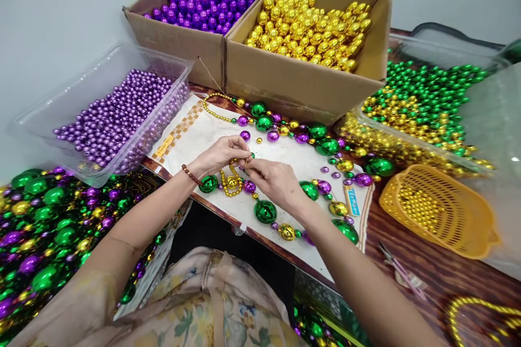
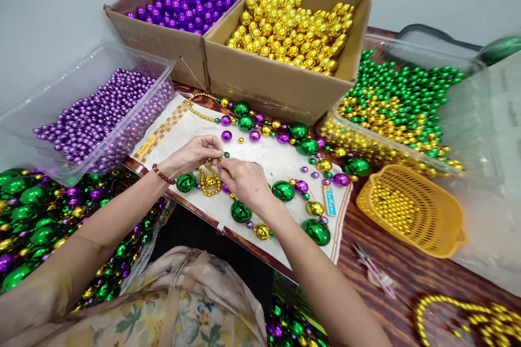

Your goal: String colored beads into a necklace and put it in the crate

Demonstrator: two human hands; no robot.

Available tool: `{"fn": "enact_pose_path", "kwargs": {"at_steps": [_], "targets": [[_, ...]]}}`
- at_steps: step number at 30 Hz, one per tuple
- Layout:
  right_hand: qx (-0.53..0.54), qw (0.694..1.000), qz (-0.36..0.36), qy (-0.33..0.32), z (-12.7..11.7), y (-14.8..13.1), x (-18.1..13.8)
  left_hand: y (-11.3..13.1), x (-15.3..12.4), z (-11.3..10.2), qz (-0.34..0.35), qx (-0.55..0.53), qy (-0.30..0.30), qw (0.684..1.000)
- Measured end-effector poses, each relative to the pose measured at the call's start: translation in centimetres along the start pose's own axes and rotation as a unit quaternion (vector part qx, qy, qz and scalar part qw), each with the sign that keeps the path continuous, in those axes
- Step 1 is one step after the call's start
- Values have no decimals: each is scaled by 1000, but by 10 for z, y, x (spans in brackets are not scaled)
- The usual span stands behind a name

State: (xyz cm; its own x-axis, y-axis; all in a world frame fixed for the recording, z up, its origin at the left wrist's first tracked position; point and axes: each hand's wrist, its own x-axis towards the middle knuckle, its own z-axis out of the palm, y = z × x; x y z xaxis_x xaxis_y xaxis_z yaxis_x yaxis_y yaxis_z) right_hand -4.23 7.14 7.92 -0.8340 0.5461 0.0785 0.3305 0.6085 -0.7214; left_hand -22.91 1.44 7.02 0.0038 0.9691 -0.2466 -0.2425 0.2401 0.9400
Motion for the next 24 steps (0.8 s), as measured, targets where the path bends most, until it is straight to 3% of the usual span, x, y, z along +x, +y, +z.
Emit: {"fn": "enact_pose_path", "kwargs": {"at_steps": [3, 7, 10, 14, 17, 20, 24], "targets": [[124, 990, 21, -56, -3, 10, 2, 8, -6, 1, 6, 6, -22, 1000], [318, 942, 109, -4, -12, 27, 18, 16, -12, 3, 36, 66, -68, 995], [407, 900, 124, -100, -12, 31, 27, 16, -12, 3, 92, 149, -79, 981], [439, 858, 160, -214, -13, 34, 33, 11, -10, 4, 191, 309, -37, 931], [447, 832, 184, -271, -12, 36, 38, 6, -9, 8, 237, 370, -15, 898], [461, 815, 196, -290, -8, 38, 41, 2, -8, 11, 264, 371, -5, 890], [459, 828, 197, -256, -3, 39, 40, -5, -4, 12, 276, 335, 7, 901]]}}
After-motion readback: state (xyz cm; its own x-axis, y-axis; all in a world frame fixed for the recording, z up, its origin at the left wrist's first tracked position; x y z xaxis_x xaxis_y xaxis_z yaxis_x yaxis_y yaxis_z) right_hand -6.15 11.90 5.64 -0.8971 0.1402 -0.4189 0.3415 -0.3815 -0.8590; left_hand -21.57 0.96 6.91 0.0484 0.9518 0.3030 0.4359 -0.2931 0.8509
